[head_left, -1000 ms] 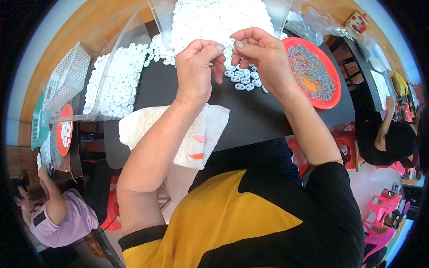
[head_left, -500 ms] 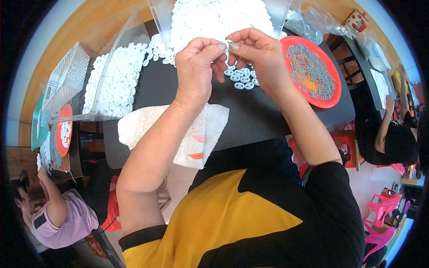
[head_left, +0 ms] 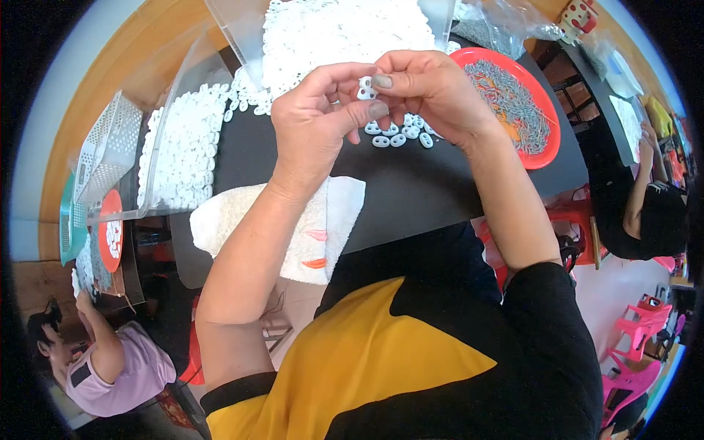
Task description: Manually inserting small metal pins into white plastic circular connectors at a workstation.
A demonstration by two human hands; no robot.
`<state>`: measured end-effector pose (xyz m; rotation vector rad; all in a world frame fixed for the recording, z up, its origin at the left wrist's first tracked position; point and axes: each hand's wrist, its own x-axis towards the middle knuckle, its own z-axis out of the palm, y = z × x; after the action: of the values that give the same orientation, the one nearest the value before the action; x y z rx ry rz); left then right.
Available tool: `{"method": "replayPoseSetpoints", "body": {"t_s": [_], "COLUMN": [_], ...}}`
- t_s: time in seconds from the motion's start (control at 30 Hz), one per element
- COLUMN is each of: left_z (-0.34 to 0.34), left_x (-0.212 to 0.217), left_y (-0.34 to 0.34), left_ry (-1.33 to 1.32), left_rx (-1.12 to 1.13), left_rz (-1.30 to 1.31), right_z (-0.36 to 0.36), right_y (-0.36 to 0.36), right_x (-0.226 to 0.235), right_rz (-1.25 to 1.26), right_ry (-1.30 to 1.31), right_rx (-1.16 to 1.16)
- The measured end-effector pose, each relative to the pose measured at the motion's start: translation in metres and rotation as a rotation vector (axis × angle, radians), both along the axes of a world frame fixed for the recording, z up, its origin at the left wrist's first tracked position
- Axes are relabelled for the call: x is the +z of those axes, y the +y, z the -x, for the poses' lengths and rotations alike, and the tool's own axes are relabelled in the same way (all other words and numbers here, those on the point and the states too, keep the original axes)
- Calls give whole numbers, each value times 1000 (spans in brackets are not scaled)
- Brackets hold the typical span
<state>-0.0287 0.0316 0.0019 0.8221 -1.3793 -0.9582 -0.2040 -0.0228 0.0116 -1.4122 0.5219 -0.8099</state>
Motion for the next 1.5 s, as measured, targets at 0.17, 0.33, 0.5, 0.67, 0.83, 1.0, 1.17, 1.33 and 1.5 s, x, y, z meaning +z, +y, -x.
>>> {"method": "replayPoseSetpoints", "body": {"t_s": [0.17,0.33,0.5,0.67,0.83,1.0,1.17,1.33,1.5], "left_z": [-1,-5,-2,-3,-3,-2,0,4,-2], "left_x": [-2,-4,1,-1,0,0,-3,2,-2], "left_y": [0,1,2,-3,-2,-1,-2,1,-1], "left_ry": [25,-16,45,120,126,149,92,59,-18], "left_rx": [-25,-9,-37,61,74,75,76,75,23], "left_rz": [32,81,26,-30,-110,-165,-119,3,74], "right_z": [-2,0,1,-2,-8,-12,-10,-2,1], "right_y": [3,6,7,7,11,15,12,8,9], "right_x": [3,4,4,1,-2,-1,-2,2,7], "right_rz": [-61,-76,-79,12,219,270,158,62,23], "right_ry": [20,11,-29,-37,32,49,26,1,-7], "right_rx": [6,43,52,-84,-223,-244,-227,-111,-20]}}
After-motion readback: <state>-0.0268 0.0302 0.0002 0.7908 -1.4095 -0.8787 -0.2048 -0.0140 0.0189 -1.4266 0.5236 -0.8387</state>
